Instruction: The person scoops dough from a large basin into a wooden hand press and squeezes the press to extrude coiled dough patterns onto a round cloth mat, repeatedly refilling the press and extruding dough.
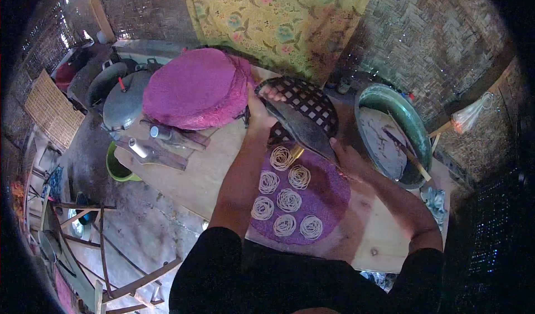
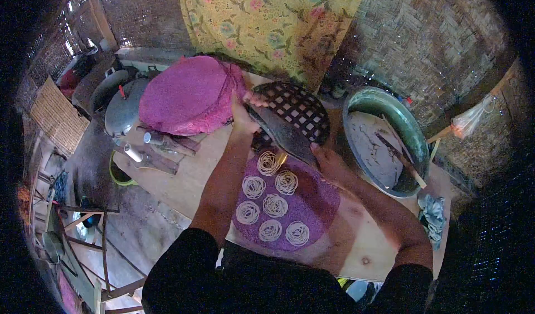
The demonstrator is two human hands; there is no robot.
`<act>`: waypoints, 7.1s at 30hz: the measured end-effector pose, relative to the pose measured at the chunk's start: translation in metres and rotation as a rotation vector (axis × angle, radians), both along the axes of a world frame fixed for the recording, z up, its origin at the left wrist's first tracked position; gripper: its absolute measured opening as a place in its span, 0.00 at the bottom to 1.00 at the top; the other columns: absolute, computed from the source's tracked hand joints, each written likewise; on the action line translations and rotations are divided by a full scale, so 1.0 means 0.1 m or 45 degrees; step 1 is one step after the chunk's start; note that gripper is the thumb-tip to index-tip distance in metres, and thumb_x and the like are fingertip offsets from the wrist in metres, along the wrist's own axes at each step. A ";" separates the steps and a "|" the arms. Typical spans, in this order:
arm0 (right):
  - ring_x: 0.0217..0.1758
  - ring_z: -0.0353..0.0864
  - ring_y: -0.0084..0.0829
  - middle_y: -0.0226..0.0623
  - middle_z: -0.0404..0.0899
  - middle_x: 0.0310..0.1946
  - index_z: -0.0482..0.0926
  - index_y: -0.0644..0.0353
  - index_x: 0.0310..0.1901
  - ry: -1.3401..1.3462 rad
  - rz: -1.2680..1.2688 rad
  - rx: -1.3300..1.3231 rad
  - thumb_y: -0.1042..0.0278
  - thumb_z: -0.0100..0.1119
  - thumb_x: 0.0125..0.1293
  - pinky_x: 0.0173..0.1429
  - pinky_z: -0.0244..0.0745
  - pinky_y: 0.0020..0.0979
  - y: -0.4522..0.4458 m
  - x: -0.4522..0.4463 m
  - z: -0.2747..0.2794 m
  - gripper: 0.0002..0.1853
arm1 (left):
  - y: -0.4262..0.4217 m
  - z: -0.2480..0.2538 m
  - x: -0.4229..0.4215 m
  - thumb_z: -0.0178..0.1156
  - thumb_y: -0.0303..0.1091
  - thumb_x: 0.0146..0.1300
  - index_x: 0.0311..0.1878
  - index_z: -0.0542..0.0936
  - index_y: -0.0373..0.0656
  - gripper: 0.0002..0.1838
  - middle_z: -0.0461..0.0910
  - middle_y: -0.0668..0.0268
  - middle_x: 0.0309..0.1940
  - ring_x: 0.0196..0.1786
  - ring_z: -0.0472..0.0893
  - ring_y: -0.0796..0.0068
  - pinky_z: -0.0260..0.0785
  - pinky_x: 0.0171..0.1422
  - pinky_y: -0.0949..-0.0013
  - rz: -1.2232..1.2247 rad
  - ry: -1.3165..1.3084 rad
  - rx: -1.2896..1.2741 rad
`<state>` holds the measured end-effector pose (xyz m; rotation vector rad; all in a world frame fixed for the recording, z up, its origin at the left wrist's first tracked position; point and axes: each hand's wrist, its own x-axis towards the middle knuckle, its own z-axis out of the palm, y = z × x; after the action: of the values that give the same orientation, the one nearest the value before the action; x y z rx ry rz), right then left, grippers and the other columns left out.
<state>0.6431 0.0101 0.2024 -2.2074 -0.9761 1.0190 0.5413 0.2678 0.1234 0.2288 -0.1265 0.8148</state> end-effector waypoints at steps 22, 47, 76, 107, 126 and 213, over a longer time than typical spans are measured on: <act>0.18 0.69 0.26 0.34 0.72 0.17 0.80 0.62 0.32 -0.060 -0.120 0.345 0.34 0.32 0.68 0.24 0.64 0.32 -0.15 0.39 -0.68 0.36 | -0.50 -0.76 -0.13 0.23 0.67 0.66 0.66 0.63 0.42 0.41 0.78 0.62 0.51 0.58 0.72 0.74 0.54 0.67 0.68 -0.989 1.382 1.130; 0.36 0.78 0.34 0.43 0.79 0.29 0.80 0.66 0.44 0.141 -0.125 0.412 0.41 0.34 0.71 0.52 0.69 0.37 -0.64 0.27 -0.07 0.33 | -0.94 0.19 -0.97 0.67 0.57 0.45 0.67 0.59 0.39 0.50 0.50 0.53 0.71 0.72 0.49 0.49 0.41 0.73 0.46 0.714 1.904 2.855; 0.32 0.76 0.51 0.51 0.72 0.39 0.57 0.59 0.64 -0.785 1.142 1.167 0.69 0.54 0.59 0.35 0.73 0.46 -1.21 -0.85 1.61 0.30 | -2.25 1.35 -0.74 0.63 0.34 0.56 0.57 0.71 0.44 0.24 0.74 0.58 0.51 0.57 0.73 0.65 0.61 0.64 0.62 -0.515 0.753 2.412; 0.52 0.76 0.43 0.46 0.77 0.49 0.74 0.51 0.55 -1.807 -0.431 -0.310 0.55 0.52 0.62 0.53 0.72 0.42 -1.94 2.02 -0.37 0.20 | -1.25 1.68 -0.87 0.60 0.29 0.57 0.51 0.74 0.31 0.18 0.78 0.55 0.41 0.39 0.80 0.66 0.75 0.38 0.66 1.386 0.772 1.252; 0.43 0.82 0.46 0.47 0.80 0.42 0.73 0.36 0.58 -1.111 -0.178 -0.316 0.71 0.49 0.58 0.44 0.78 0.45 -1.91 1.73 0.29 0.25 | -0.83 0.84 -2.31 0.62 0.43 0.58 0.49 0.75 0.29 0.25 0.78 0.53 0.43 0.43 0.76 0.67 0.68 0.50 0.63 1.351 2.628 0.833; 0.56 0.76 0.42 0.53 0.75 0.52 0.67 0.57 0.62 -0.388 -0.202 0.854 0.63 0.46 0.69 0.56 0.70 0.37 -1.41 -0.19 0.92 0.21 | -1.61 2.20 -0.08 0.61 0.39 0.53 0.42 0.79 0.49 0.13 0.79 0.60 0.32 0.37 0.79 0.61 0.72 0.43 0.63 1.827 1.273 2.473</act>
<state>0.6240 -0.1309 0.2948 -1.8432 -1.0562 0.2203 0.5336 0.1064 0.3433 2.7524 0.3053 1.6013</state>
